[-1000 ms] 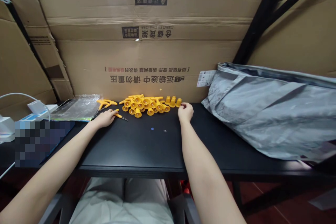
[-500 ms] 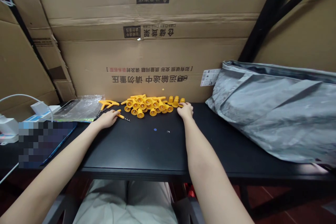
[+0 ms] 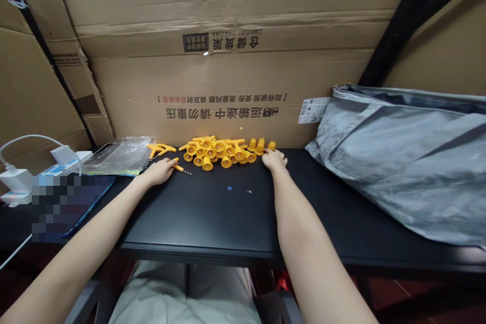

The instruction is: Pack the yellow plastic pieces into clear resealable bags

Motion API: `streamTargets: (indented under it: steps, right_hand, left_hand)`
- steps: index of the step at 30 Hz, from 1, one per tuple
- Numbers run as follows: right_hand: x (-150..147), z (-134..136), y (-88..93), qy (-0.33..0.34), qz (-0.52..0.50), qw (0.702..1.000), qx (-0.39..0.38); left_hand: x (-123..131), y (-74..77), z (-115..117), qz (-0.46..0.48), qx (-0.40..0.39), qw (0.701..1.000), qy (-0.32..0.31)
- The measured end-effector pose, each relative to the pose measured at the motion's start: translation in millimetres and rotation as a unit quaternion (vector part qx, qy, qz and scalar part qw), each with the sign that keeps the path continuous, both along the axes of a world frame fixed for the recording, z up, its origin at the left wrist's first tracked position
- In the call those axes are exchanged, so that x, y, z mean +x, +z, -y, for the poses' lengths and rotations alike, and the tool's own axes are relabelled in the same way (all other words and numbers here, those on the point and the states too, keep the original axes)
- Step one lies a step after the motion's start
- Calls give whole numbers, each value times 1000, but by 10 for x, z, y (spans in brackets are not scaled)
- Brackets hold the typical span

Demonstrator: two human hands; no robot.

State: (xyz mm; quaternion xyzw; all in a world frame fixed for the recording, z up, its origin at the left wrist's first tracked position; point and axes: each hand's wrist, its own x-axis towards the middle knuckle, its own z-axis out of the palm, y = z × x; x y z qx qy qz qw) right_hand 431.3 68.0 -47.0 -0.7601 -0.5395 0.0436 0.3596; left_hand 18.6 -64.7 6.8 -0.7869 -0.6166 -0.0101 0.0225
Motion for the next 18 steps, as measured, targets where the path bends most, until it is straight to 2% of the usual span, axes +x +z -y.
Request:
streamTargets:
  steps: [7,11,15,18]
  right_hand:
    - [-58,109,29,-19,-3,1000,-3]
    - [-140,241,84,-49,-41,995,71]
    - [-269,392,258,-88,-83,981,153]
    - [-409,487,458,-81,-102,972,195]
  left_hand:
    - [-2,-8,1,6,3,1000,-3]
    - [12,9,31,12,4,1000,6]
    - [10,8,20,12,1,1000,7]
    - [2,-6,-4,10,-3,1000,2]
